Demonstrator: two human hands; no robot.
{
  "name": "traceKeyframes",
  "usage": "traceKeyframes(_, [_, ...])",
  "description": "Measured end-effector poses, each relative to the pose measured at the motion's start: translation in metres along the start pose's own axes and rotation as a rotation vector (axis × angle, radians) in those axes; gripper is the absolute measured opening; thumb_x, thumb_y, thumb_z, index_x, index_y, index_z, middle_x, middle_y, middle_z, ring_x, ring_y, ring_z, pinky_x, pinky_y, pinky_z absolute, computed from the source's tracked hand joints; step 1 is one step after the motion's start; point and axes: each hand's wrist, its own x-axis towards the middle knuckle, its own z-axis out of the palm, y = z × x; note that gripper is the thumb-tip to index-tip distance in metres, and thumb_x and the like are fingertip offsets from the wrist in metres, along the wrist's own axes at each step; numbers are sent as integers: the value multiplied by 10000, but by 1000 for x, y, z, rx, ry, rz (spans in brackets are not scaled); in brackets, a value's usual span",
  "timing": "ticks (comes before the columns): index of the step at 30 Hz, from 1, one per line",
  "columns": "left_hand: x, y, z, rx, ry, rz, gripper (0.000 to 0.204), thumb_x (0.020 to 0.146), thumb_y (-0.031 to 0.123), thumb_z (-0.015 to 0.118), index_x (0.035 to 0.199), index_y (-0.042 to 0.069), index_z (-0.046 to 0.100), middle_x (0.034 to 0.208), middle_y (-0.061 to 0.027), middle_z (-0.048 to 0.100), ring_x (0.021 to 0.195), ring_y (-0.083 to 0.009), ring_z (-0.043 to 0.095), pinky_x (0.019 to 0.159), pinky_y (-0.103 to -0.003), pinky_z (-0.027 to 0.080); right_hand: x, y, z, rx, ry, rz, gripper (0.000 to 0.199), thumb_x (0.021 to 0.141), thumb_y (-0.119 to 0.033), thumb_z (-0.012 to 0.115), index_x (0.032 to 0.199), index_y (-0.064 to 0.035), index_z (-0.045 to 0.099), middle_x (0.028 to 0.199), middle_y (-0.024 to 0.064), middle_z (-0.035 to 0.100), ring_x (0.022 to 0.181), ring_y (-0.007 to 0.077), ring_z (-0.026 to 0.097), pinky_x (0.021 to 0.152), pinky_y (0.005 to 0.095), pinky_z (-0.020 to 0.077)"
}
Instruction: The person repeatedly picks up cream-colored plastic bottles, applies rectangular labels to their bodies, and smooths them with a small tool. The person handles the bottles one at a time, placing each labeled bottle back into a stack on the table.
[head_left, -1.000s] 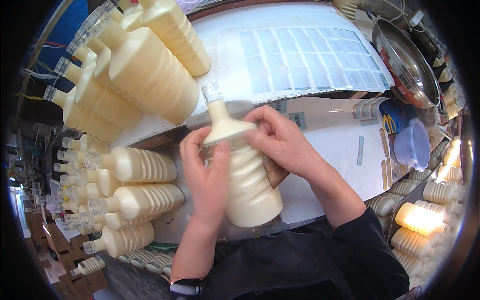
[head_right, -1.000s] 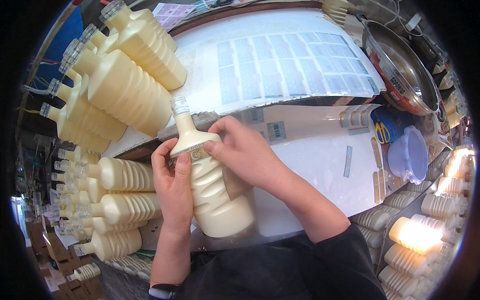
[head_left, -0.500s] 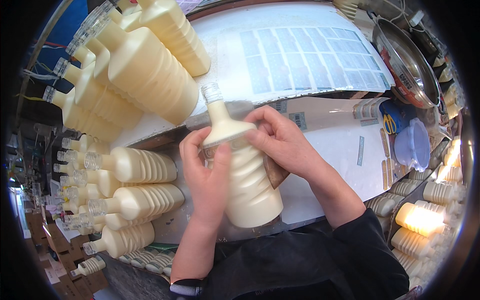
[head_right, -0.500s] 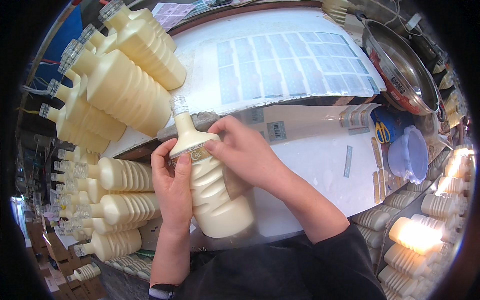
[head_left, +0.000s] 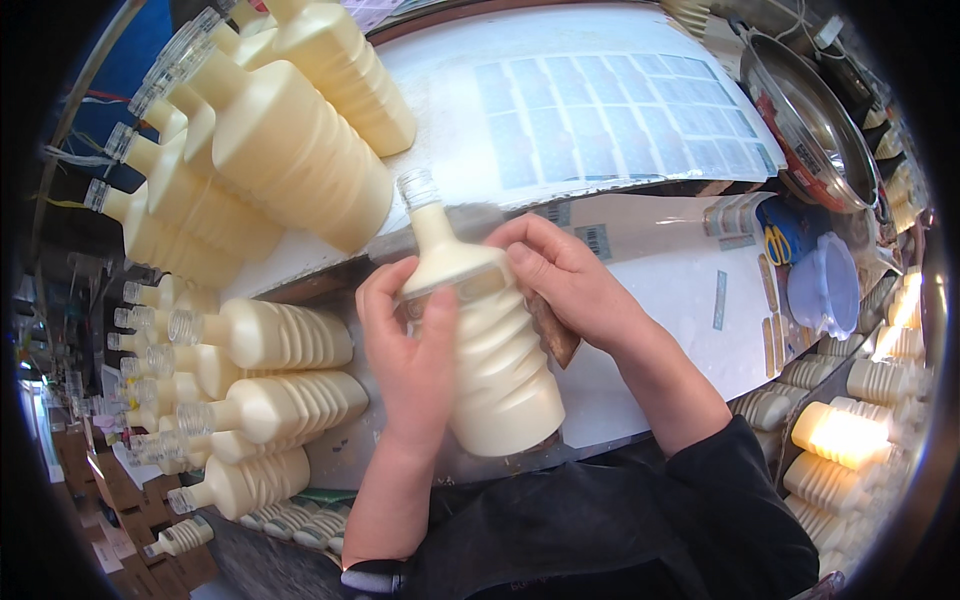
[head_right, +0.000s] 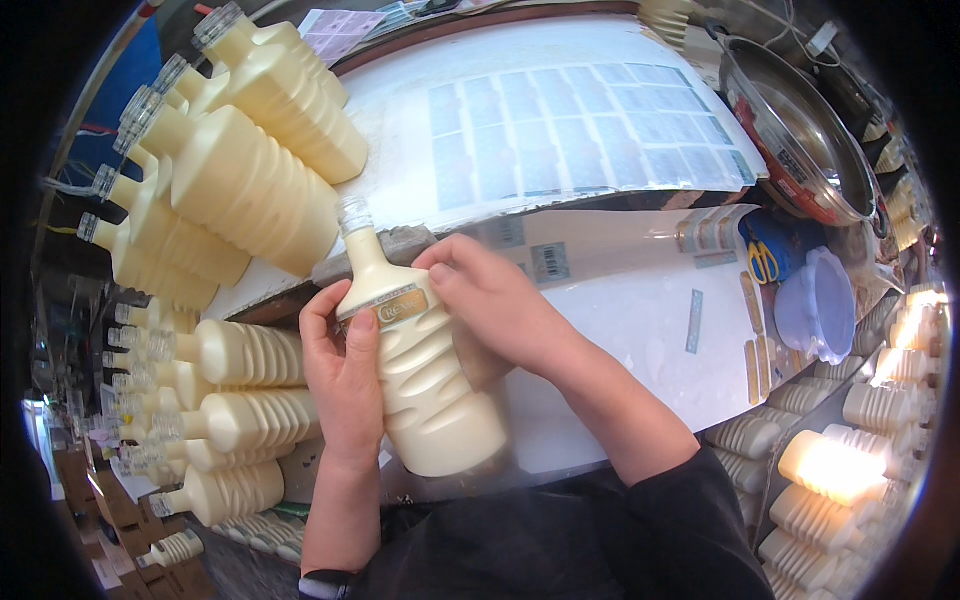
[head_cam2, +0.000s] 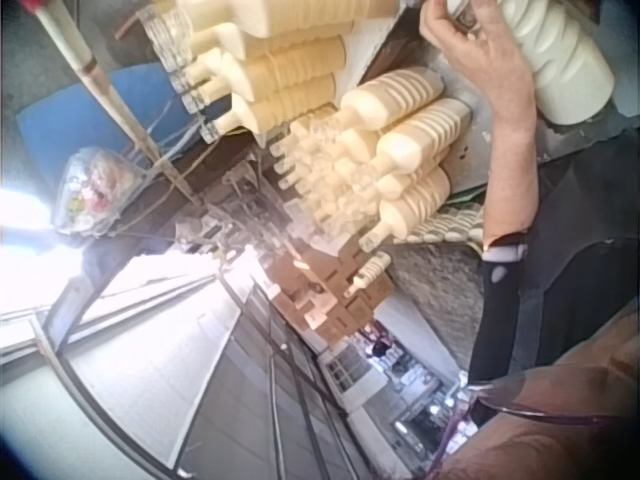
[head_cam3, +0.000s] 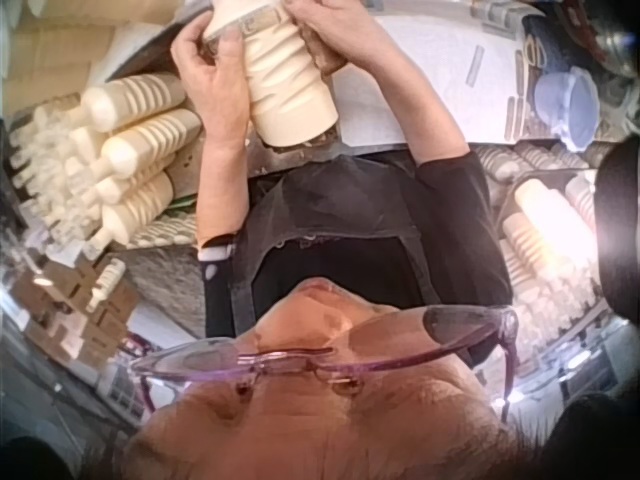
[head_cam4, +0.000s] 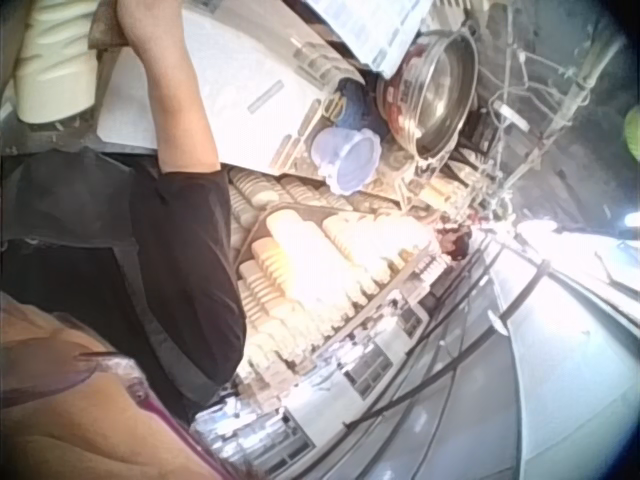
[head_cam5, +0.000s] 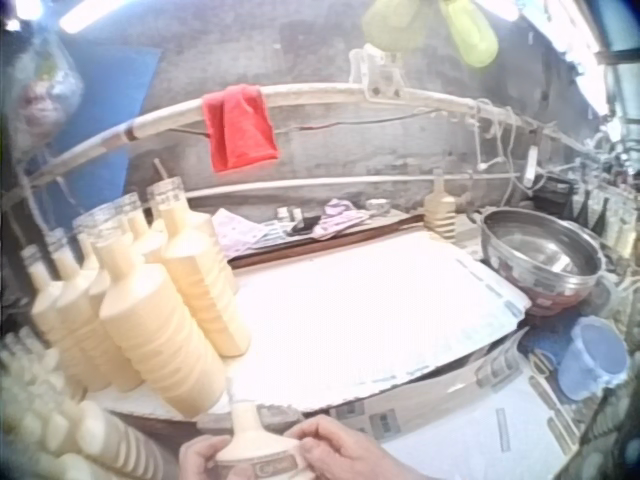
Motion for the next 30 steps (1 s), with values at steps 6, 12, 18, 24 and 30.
traceKeyframes(6, [-1, 1, 0, -4, 8, -26, 397, 975, 151, 679, 1306, -16, 537, 1301, -120, 518, 1170, -198, 537, 1006, -346, 460, -5, -19, -3, 67, -78, 183, 224, 1054, -200, 564, 1206, -38, 584, 921, 19, 664, 807, 37, 604, 706, 212, 494])
traceKeyframes(12, [-1, 3, -1, 34, -8, -13, 399, 983, 163, 673, 1313, -14, 534, 1300, -115, 521, 1168, -188, 534, 1008, -343, 456, -3, -11, -1, 40, -76, 134, 237, 1025, -181, 618, 1203, -29, 583, 933, 25, 667, 822, 40, 605, 717, 219, 497])
traceKeyframes(18, [-1, 3, -3, -141, 18, -105, 362, 1061, 202, 547, 1349, -15, 513, 1307, -108, 539, 1154, -193, 551, 1026, -337, 446, -3, -14, -1, -41, -37, 86, 272, 1033, -196, 604, 1238, -18, 588, 1005, 41, 677, 908, 64, 616, 807, 242, 509])
traceKeyframes(24, [-2, -17, -13, -514, -31, -253, 432, 1127, 347, 375, 1363, 6, 497, 1295, -136, 615, 1178, -206, 613, 1029, -379, 501, -9, -14, 3, -64, -9, 61, 305, 1044, -219, 592, 1259, -3, 586, 1034, 53, 689, 934, 81, 625, 840, 255, 513])
traceKeyframes(30, [5, -25, -14, -530, -36, -278, 351, 1117, 312, 452, 1281, 14, 538, 1179, -110, 667, 1063, -176, 663, 957, -348, 549, -7, -15, 7, -99, -8, 145, 297, 1030, -222, 633, 1223, -3, 580, 945, 50, 702, 850, 63, 634, 758, 240, 515])
